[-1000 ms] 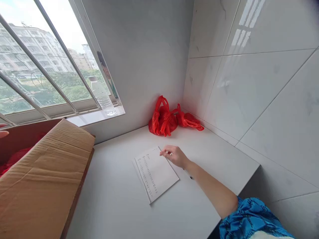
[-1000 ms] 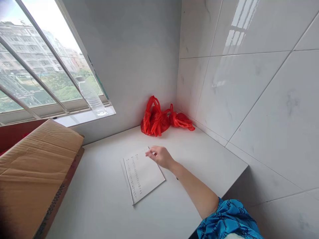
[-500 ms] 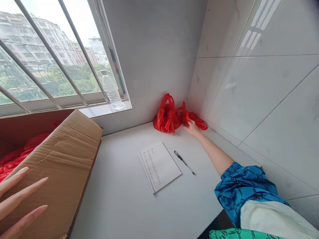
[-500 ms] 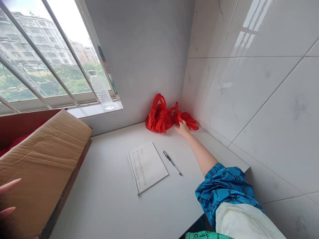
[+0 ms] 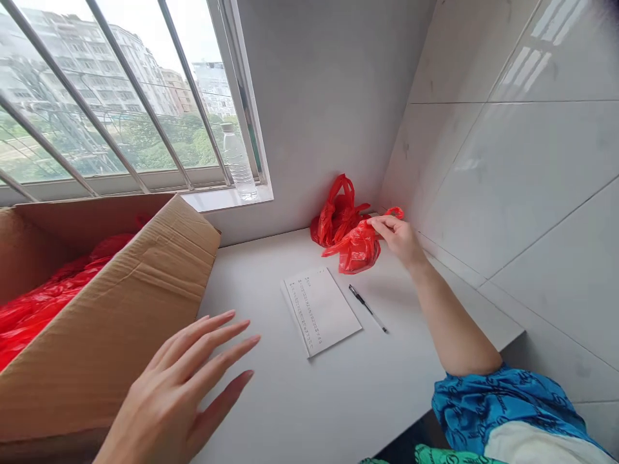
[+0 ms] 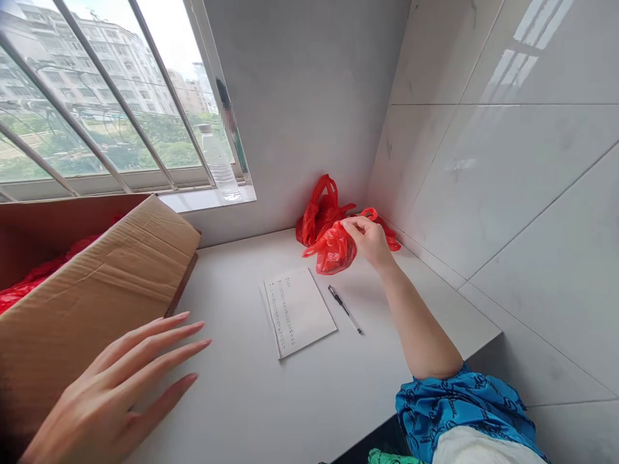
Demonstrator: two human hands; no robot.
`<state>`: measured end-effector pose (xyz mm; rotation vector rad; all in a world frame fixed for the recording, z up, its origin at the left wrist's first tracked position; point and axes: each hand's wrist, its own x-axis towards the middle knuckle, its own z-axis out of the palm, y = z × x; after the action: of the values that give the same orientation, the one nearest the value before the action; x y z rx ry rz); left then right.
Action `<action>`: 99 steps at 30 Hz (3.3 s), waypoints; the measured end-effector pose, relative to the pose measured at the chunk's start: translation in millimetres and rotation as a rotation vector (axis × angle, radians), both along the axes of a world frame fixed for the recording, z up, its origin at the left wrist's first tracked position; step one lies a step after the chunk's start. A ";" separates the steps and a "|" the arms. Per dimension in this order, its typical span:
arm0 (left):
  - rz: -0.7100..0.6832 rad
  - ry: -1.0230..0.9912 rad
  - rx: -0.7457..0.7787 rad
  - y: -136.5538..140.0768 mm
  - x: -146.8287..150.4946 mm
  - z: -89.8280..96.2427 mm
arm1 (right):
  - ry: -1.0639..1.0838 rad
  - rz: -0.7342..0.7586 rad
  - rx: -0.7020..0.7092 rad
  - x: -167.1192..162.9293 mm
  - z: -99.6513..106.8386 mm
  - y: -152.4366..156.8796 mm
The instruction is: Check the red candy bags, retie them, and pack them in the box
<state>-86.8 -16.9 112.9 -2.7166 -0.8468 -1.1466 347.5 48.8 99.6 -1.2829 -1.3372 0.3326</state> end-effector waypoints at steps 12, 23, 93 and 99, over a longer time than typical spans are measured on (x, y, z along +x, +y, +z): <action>0.095 0.005 -0.301 65.8 95.0 -82.4 | -0.337 0.287 -0.321 -85.4 -78.5 -37.0; 0.077 0.156 -0.266 91.2 121.9 -98.4 | -0.636 0.105 -0.077 -107.6 -100.2 -37.8; 0.023 0.380 -0.163 55.1 99.6 -66.5 | -0.951 0.275 -0.380 -120.9 -56.4 -44.0; 0.188 0.457 -0.152 70.7 109.7 -91.9 | -0.938 0.157 -0.539 -117.4 -62.6 -28.9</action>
<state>22.9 53.8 21.0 -2.7650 -1.1117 -0.4137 230.1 19.9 36.9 -1.9044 -2.2455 0.1998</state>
